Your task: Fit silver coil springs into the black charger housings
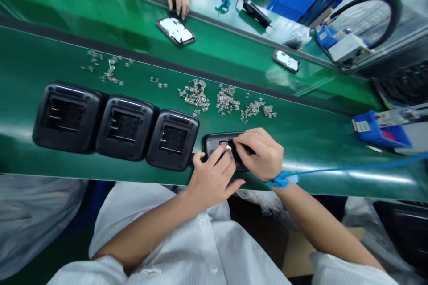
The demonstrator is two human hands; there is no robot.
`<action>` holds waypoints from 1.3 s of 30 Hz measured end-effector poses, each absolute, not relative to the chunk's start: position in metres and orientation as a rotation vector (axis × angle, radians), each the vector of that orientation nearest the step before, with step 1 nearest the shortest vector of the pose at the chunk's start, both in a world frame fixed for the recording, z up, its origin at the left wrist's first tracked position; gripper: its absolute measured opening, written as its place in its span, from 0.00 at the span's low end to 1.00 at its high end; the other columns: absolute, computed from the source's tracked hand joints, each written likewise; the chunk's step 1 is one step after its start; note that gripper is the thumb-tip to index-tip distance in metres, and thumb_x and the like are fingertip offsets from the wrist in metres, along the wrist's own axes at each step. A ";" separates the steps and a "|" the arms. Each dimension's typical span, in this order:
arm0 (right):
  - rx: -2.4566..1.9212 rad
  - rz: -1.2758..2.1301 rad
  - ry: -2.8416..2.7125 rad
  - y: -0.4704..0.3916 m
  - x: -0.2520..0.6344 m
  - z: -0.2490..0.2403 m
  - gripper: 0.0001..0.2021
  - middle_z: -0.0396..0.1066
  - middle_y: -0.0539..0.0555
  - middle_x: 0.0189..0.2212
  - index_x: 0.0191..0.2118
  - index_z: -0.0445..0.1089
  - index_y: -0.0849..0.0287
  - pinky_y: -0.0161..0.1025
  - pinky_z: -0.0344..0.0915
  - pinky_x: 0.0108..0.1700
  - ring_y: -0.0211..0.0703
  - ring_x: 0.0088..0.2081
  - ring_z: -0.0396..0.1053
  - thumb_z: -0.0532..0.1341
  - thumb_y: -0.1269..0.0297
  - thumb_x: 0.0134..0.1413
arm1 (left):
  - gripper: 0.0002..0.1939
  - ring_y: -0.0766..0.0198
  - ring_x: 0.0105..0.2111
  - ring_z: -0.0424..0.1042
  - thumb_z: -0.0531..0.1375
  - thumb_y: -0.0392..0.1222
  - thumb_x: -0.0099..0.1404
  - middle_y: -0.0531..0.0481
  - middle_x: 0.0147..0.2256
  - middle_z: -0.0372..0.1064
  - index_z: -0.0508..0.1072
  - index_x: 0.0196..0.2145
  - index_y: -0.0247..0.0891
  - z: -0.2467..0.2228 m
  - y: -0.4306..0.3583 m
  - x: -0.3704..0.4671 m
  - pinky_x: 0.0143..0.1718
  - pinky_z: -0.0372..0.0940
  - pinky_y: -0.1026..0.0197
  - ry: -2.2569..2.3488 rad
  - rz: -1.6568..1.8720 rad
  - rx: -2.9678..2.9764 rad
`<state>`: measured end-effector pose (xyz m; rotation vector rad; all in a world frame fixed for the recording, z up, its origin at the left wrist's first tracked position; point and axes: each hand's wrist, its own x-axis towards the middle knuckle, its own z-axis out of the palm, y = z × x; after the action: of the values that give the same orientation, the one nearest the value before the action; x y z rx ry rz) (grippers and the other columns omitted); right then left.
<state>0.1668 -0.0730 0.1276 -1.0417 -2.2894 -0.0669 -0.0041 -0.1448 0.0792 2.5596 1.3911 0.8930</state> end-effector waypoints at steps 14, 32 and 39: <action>-0.878 0.265 -2.183 0.056 0.144 0.097 0.07 0.77 0.54 0.33 0.36 0.77 0.56 0.44 0.70 0.41 0.46 0.36 0.72 0.64 0.60 0.62 | 0.28 0.50 0.55 0.65 0.55 0.59 0.73 0.45 0.65 0.65 0.73 0.60 0.37 0.080 -0.184 -0.025 0.35 0.53 0.50 1.554 0.767 2.875; -1.024 0.774 -1.524 0.057 0.132 0.061 0.13 0.75 0.53 0.30 0.36 0.69 0.57 0.40 0.68 0.33 0.40 0.27 0.69 0.63 0.51 0.61 | 0.29 0.50 0.52 0.70 0.59 0.53 0.71 0.38 0.59 0.72 0.69 0.61 0.29 0.077 -0.172 -0.031 0.40 0.55 0.48 1.577 0.959 2.701; -0.911 0.923 -1.360 0.069 0.133 0.059 0.21 0.74 0.56 0.42 0.34 0.68 0.55 0.42 0.72 0.36 0.39 0.30 0.71 0.68 0.41 0.52 | 0.11 0.46 0.54 0.68 0.61 0.44 0.70 0.37 0.56 0.72 0.73 0.47 0.38 0.153 -0.102 -0.051 0.51 0.59 0.45 1.742 1.059 2.699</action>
<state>0.1332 0.0686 0.0590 -0.9111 -1.3599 0.9233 -0.0510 -0.1025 0.1528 2.6991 1.7421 1.0592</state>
